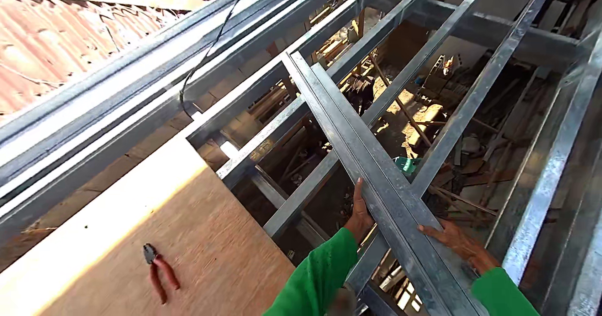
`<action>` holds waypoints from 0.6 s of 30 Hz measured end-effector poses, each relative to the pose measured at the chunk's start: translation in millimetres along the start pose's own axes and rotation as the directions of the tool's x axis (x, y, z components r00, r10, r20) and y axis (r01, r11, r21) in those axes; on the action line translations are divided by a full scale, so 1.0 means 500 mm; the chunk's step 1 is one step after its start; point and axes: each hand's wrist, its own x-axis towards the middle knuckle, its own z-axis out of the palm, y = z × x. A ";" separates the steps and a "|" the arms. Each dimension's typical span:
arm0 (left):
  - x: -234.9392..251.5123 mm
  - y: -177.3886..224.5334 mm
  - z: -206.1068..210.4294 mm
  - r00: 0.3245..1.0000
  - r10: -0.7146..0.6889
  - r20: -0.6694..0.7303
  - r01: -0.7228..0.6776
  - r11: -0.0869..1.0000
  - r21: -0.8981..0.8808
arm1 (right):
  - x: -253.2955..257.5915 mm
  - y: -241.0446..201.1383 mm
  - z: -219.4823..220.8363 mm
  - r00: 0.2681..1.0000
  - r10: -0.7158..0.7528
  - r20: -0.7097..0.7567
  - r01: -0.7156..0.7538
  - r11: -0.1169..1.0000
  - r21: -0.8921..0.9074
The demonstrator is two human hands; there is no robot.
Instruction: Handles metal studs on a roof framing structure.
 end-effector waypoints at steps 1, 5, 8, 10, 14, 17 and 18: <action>-0.017 0.001 -0.006 1.000 0.024 -0.002 -0.025 1.000 -0.018 | -0.027 0.004 0.011 0.999 -0.037 0.009 0.036 0.998 0.041; -0.077 0.024 0.002 0.997 0.072 0.013 -0.070 0.993 -0.094 | -0.119 -0.033 0.036 0.997 -0.066 -0.030 0.068 0.994 0.091; -0.116 0.040 0.036 0.996 0.087 0.035 -0.081 0.986 -0.144 | -0.183 -0.094 0.018 0.995 -0.075 -0.073 0.075 0.997 -0.004; -0.158 0.049 0.075 0.997 0.072 0.032 -0.065 0.982 -0.176 | -0.233 -0.138 -0.012 0.995 -0.065 -0.076 0.058 0.995 -0.086; -0.292 0.055 0.169 0.999 0.041 0.008 -0.039 0.978 -0.207 | -0.384 -0.228 -0.089 0.999 0.030 -0.038 -0.036 0.987 -0.155; -0.446 0.092 0.244 0.996 0.005 -0.089 -0.021 0.984 -0.176 | -0.531 -0.297 -0.121 0.992 0.121 0.029 -0.113 0.976 -0.185; -0.502 0.106 0.264 0.992 -0.012 -0.124 -0.007 0.988 -0.153 | -0.589 -0.321 -0.124 0.989 0.141 0.056 -0.129 0.975 -0.180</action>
